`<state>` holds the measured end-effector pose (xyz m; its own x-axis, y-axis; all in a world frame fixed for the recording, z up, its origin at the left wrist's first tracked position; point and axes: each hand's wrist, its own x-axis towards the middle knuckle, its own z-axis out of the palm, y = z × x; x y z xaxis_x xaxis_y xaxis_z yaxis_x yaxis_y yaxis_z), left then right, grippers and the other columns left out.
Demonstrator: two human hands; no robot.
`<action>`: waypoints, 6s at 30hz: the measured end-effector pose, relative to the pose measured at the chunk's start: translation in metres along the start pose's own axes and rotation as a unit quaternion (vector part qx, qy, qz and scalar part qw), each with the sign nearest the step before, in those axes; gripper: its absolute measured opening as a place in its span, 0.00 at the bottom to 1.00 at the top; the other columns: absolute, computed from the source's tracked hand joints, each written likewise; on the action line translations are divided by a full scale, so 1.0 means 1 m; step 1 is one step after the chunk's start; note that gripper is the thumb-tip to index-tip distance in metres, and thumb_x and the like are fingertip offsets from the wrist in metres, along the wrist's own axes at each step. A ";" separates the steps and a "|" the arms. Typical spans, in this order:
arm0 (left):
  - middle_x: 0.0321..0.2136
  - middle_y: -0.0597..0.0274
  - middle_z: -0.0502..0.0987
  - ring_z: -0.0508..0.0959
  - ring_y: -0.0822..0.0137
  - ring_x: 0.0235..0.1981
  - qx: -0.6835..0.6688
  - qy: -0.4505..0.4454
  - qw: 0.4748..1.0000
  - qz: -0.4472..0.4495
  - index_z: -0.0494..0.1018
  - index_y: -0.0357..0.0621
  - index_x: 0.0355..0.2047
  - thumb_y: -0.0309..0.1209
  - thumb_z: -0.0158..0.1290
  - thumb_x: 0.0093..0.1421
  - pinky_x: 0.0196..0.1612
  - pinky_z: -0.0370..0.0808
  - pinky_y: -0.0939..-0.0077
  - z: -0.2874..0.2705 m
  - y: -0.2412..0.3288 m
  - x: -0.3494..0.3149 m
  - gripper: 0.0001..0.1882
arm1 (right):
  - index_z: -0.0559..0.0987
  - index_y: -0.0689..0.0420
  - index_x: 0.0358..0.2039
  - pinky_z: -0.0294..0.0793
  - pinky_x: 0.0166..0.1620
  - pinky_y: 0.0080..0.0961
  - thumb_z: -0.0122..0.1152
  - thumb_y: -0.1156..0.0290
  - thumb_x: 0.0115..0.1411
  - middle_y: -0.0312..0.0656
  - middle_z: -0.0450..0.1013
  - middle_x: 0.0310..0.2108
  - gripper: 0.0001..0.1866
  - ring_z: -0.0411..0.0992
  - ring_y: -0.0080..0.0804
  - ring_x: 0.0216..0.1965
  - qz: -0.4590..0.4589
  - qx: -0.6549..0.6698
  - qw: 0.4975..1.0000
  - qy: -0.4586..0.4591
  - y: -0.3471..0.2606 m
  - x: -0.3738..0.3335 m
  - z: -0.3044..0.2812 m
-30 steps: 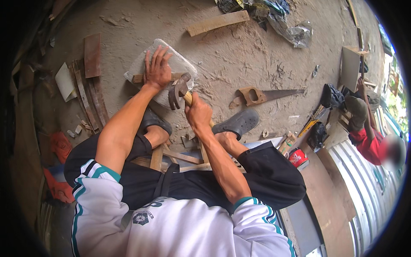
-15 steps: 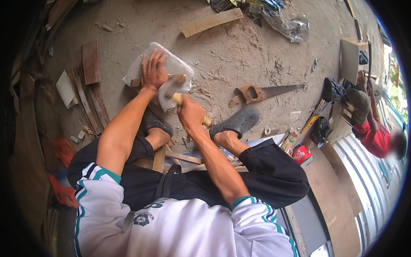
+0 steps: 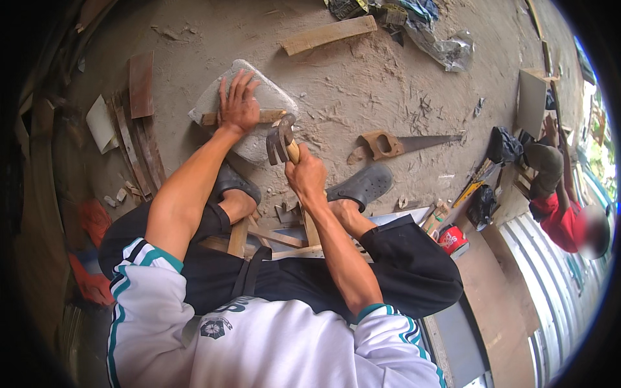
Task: The person sits on the floor and uses a hammer to repeatedly strike a long metal bar placed on a concrete block. They adjust the bar's position several times and continue hammering along its length.
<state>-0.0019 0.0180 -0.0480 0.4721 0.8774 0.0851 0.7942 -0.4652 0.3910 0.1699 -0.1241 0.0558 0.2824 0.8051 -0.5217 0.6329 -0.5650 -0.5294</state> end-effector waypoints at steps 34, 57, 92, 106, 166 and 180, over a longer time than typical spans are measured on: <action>0.62 0.59 0.61 0.54 0.56 0.70 0.002 -0.013 1.000 -0.003 0.63 0.51 0.57 0.32 0.50 0.54 0.70 0.43 0.37 0.001 -0.004 -0.002 0.28 | 0.77 0.63 0.35 0.71 0.29 0.39 0.61 0.65 0.62 0.53 0.74 0.21 0.12 0.75 0.43 0.23 -0.062 0.177 0.977 0.103 -0.043 0.004 -0.021; 0.62 0.60 0.62 0.54 0.57 0.70 0.019 0.009 1.000 0.001 0.63 0.50 0.57 0.32 0.49 0.55 0.71 0.41 0.40 0.004 -0.005 0.002 0.27 | 0.79 0.63 0.32 0.70 0.30 0.39 0.60 0.63 0.61 0.53 0.73 0.20 0.14 0.73 0.41 0.21 0.037 0.096 0.994 0.021 -0.065 0.011 -0.037; 0.48 0.60 0.74 0.72 0.56 0.53 -0.021 0.007 0.990 0.140 0.70 0.49 0.50 0.42 0.61 0.58 0.58 0.64 0.55 -0.033 0.010 -0.020 0.22 | 0.71 0.59 0.25 0.61 0.18 0.23 0.62 0.66 0.63 0.32 0.65 0.15 0.13 0.63 0.19 0.13 0.197 0.250 0.948 -0.003 0.022 -0.155 -0.179; 0.28 0.65 0.72 0.70 0.75 0.26 -0.665 -0.166 0.728 0.024 0.69 0.40 0.52 0.48 0.37 0.72 0.31 0.70 0.78 -0.213 0.201 -0.001 0.24 | 0.71 0.57 0.27 0.59 0.18 0.18 0.62 0.64 0.65 0.28 0.63 0.17 0.14 0.60 0.15 0.15 0.010 0.271 0.962 -0.035 -0.023 -0.214 -0.237; 0.31 0.52 0.83 0.84 0.52 0.36 0.209 -0.235 0.946 0.076 0.83 0.43 0.27 0.23 0.56 0.47 0.37 0.81 0.62 -0.339 0.202 -0.011 0.07 | 0.78 0.61 0.29 0.68 0.27 0.33 0.62 0.63 0.62 0.44 0.70 0.18 0.13 0.68 0.30 0.20 -0.151 0.222 0.950 0.163 -0.061 -0.191 -0.189; 0.33 0.57 0.84 0.85 0.57 0.37 0.252 -0.248 0.926 0.134 0.83 0.45 0.30 0.24 0.58 0.50 0.36 0.82 0.64 -0.339 0.213 -0.007 0.08 | 0.78 0.61 0.33 0.70 0.30 0.32 0.62 0.66 0.61 0.43 0.73 0.21 0.10 0.72 0.34 0.23 -0.212 0.153 0.953 0.157 -0.066 -0.197 -0.194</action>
<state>0.0342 -0.0475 0.3456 0.6963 0.6194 -0.3627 0.6419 -0.7634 -0.0714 0.2124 -0.2107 0.3232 0.2802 0.9598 -0.0178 0.5125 -0.1653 -0.8426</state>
